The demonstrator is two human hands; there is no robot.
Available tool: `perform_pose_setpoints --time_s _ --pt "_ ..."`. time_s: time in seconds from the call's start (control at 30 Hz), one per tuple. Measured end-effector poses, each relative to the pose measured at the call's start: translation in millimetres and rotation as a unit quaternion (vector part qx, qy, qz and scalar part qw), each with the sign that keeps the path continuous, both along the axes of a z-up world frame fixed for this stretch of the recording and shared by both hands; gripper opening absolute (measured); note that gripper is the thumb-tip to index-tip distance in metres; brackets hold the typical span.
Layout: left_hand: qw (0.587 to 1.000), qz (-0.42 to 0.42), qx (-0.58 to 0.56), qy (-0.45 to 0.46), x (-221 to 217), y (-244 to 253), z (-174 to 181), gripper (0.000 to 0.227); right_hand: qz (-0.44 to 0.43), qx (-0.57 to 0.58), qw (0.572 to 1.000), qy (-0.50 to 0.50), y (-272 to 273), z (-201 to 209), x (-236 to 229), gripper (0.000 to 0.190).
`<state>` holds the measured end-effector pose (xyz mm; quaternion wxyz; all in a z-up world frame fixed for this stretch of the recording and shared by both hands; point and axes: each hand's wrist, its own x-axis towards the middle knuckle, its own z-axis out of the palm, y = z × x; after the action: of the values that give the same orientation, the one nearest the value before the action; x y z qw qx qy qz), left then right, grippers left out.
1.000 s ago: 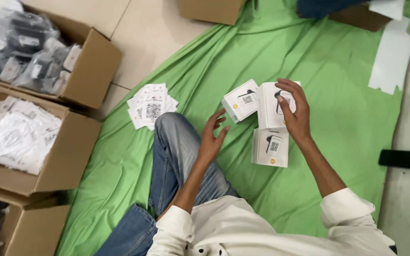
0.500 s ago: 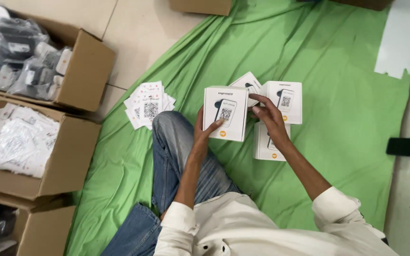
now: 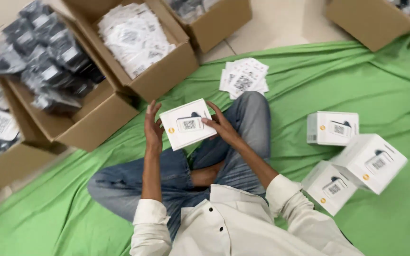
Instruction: The person packs QR code stickers and items into product boxes.
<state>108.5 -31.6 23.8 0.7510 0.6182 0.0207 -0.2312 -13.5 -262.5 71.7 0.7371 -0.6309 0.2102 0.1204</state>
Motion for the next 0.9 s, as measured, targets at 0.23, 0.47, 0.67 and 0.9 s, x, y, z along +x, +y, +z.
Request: perform_pose_setpoints --time_s 0.23,0.47,0.67,0.9 --pt "0.988 0.107 -0.075 0.085 -65 58 -83 0.085 -0.087 0.128 0.988 0.021 95 -140 39 0.107" --pt "0.979 0.168 -0.012 0.11 -72 35 -97 0.091 -0.105 0.13 0.984 0.067 121 -137 15 0.095" --pt "0.98 0.175 -0.034 0.09 -70 33 -99 0.082 -0.108 0.163 0.977 0.08 120 -128 3 0.082" --pt "0.98 0.195 0.003 0.032 -71 36 -118 0.062 -0.12 0.136 0.976 0.121 115 -120 -24 0.05"
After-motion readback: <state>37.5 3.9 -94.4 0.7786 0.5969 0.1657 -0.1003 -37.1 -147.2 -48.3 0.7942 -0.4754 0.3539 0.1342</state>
